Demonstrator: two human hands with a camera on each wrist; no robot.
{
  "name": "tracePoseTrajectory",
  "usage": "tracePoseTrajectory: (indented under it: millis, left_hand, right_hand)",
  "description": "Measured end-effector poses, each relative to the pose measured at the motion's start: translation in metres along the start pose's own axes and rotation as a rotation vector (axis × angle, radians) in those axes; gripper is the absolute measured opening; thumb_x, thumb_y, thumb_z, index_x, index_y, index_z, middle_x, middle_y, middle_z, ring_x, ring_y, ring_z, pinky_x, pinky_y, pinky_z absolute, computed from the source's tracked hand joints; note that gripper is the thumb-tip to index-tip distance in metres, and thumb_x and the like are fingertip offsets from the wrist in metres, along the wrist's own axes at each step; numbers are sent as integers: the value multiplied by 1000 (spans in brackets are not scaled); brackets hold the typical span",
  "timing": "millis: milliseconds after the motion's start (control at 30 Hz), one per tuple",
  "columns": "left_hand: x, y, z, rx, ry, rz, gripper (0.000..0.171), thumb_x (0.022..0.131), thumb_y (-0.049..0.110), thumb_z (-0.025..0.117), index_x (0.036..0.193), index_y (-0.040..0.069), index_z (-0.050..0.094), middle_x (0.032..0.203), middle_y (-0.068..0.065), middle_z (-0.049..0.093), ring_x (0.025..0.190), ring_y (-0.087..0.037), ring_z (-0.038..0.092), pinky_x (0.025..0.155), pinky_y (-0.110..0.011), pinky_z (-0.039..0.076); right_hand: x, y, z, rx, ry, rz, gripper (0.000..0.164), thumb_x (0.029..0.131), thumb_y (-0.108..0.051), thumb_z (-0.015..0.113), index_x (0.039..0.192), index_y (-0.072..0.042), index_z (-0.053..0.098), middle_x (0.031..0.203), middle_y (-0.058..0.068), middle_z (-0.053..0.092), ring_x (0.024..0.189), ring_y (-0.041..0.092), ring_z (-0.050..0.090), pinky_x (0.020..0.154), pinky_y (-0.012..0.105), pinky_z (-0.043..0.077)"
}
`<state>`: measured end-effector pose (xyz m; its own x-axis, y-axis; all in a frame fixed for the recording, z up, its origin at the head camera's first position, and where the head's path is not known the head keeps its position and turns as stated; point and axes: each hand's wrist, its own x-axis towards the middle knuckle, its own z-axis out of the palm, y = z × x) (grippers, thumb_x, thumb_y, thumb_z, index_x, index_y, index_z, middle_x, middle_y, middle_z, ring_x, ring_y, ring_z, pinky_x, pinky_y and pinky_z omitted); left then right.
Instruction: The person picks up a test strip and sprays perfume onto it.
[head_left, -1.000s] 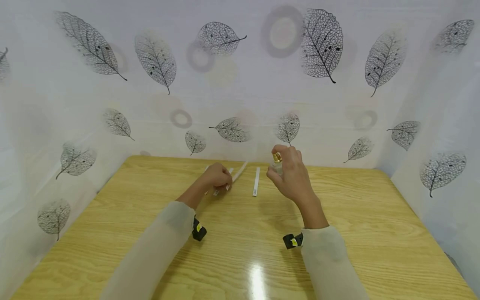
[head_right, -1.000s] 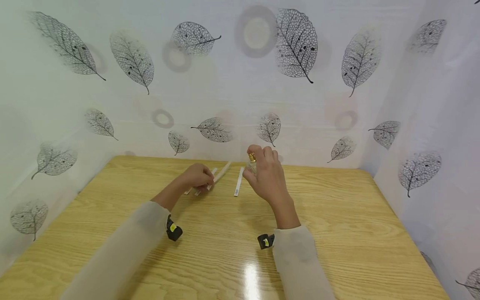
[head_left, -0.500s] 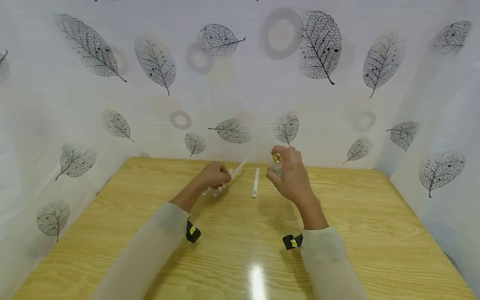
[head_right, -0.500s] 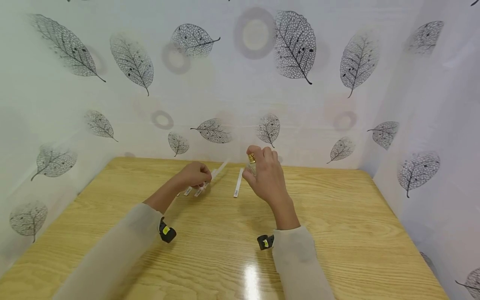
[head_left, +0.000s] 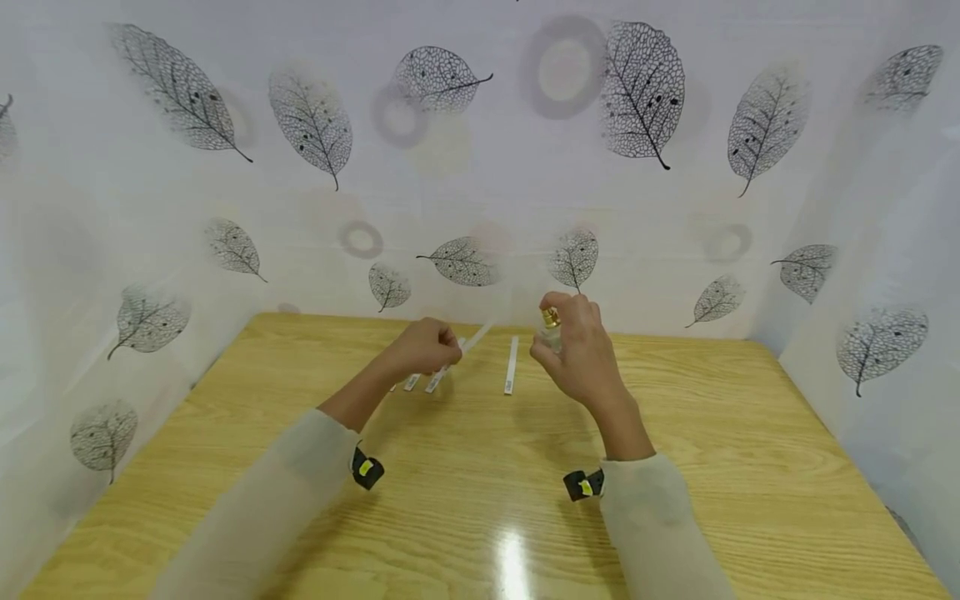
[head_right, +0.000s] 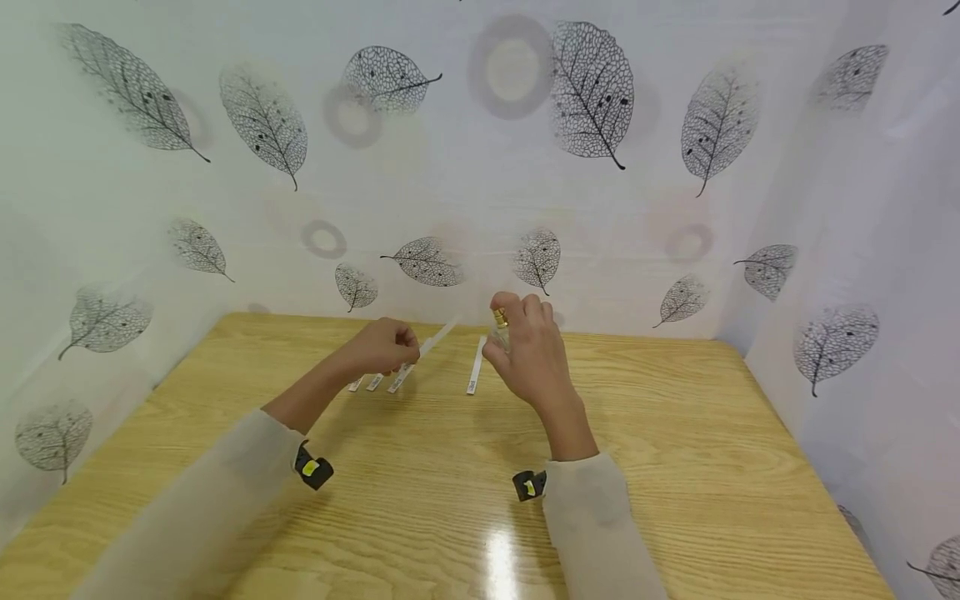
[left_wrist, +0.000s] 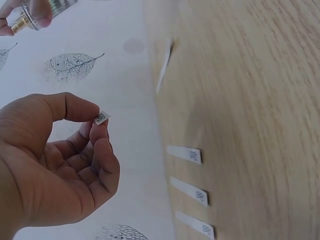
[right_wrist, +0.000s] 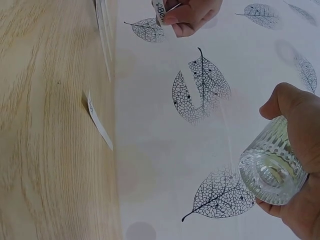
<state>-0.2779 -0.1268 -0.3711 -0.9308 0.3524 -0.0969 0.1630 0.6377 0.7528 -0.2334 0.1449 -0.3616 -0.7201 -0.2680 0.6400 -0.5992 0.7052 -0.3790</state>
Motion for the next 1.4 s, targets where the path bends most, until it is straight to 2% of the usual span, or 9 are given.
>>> tracePoseTrajectory:
  millis: [267, 667, 1100, 1400]
  left_hand:
    - [-9, 17, -5, 59, -1, 72, 9, 90, 12, 61, 94, 7, 67, 86, -6, 66, 64, -15, 56, 60, -29, 49]
    - [-19, 36, -1, 53, -43, 125, 9, 92, 16, 61, 92, 10, 67, 78, -5, 65, 65, -17, 53, 62, -32, 47]
    - [-33, 55, -3, -18, -60, 159, 8, 93, 13, 62, 96, 7, 66, 81, -7, 66, 65, -19, 58, 58, -30, 49]
    - [-38, 60, -5, -96, -77, 147, 7, 94, 12, 62, 97, 6, 66, 80, -8, 65, 66, -20, 58, 59, -30, 49]
  right_hand:
    - [0, 0, 0, 4, 1, -20, 48, 89, -10, 68, 130, -14, 43, 104, 15, 50, 93, 35, 44, 66, 41, 39]
    - [-1, 2, 0, 0, 13, -10, 44, 90, -11, 68, 128, -11, 46, 106, 15, 50, 92, 34, 43, 66, 40, 38]
    - [-1, 3, 1, -11, 45, -26, 45, 89, -12, 69, 128, -11, 46, 104, 14, 49, 89, 33, 43, 65, 39, 37]
    - [0, 5, 2, -22, 59, -29, 44, 90, -11, 69, 127, -11, 45, 103, 14, 49, 88, 33, 43, 64, 40, 37]
